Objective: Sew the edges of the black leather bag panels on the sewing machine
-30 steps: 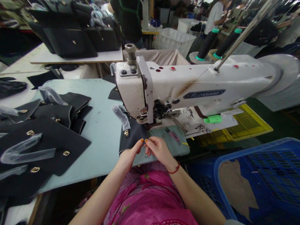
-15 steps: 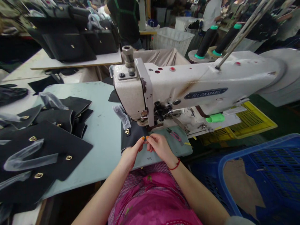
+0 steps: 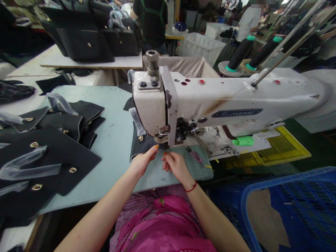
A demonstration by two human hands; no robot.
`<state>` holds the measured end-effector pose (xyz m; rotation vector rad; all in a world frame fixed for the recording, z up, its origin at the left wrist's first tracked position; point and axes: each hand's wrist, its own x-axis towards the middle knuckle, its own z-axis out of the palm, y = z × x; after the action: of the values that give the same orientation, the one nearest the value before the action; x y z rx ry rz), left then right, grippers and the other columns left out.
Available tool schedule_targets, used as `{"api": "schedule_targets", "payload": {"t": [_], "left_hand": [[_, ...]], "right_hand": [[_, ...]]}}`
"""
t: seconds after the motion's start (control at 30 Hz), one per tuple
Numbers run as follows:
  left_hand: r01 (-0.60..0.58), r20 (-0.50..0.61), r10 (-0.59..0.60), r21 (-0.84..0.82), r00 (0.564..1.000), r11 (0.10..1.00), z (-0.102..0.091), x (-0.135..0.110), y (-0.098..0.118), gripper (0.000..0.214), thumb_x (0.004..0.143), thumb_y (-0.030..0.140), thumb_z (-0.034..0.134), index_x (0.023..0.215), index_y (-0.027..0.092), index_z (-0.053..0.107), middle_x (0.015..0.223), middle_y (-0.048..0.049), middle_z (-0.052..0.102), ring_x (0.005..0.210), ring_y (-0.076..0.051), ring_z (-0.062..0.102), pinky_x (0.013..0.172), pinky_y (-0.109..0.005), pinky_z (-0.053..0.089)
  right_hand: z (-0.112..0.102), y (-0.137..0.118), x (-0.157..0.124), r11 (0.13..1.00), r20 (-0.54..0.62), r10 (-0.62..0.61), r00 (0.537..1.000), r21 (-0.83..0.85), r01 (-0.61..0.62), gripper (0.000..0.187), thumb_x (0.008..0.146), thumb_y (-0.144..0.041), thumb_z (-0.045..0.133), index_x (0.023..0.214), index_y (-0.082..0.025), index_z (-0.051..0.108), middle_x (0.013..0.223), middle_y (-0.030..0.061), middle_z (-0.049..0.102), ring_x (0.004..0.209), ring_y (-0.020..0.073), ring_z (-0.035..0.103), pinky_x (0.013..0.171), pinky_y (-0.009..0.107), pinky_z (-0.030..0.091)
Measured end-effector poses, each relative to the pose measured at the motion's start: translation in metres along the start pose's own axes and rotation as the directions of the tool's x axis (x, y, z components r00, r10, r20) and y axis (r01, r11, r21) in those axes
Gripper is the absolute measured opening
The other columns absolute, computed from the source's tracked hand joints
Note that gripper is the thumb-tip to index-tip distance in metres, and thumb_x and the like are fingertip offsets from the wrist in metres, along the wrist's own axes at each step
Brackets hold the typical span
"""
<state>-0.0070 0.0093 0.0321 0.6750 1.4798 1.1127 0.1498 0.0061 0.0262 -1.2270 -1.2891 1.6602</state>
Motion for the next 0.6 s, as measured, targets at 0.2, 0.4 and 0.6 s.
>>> {"api": "schedule_targets", "payload": {"t": [0.2, 0.4, 0.6], "left_hand": [[-0.058, 0.031, 0.058, -0.012, 0.998, 0.998, 0.000, 0.011, 0.006, 0.042, 0.061, 0.056, 0.074, 0.056, 0.017, 0.059, 0.050, 0.0031, 0.045, 0.050, -0.011, 0.042, 0.052, -0.029, 0.037], [-0.044, 0.026, 0.044, 0.006, 0.999, 0.999, 0.001, 0.015, 0.011, 0.043, 0.061, 0.055, 0.072, 0.051, 0.020, 0.051, 0.050, 0.0024, 0.046, 0.052, -0.012, 0.042, 0.054, -0.029, 0.036], [-0.086, -0.009, 0.085, -0.048, 0.996, 0.995, 0.004, 0.017, 0.007, 0.039, 0.066, 0.051, 0.072, 0.051, 0.019, 0.053, 0.049, 0.0035, 0.045, 0.050, -0.011, 0.041, 0.053, -0.029, 0.035]], "right_hand": [[-0.006, 0.049, -0.013, 0.984, -0.015, 0.169, 0.985, -0.061, -0.170, 0.029, 0.087, -0.039, 0.048, 0.078, -0.015, 0.061, 0.052, -0.0013, 0.059, 0.041, 0.0079, 0.049, 0.041, 0.018, 0.032], [-0.008, 0.065, -0.014, 0.978, 0.006, 0.175, 0.985, -0.116, -0.173, 0.034, 0.088, -0.044, 0.046, 0.080, -0.015, 0.061, 0.053, -0.0014, 0.059, 0.041, 0.0077, 0.049, 0.039, 0.017, 0.031], [-0.011, 0.064, -0.014, 0.978, 0.032, 0.155, 0.987, -0.147, -0.149, 0.035, 0.089, -0.045, 0.046, 0.080, -0.015, 0.061, 0.052, -0.0016, 0.059, 0.039, 0.0074, 0.049, 0.038, 0.017, 0.033]]}}
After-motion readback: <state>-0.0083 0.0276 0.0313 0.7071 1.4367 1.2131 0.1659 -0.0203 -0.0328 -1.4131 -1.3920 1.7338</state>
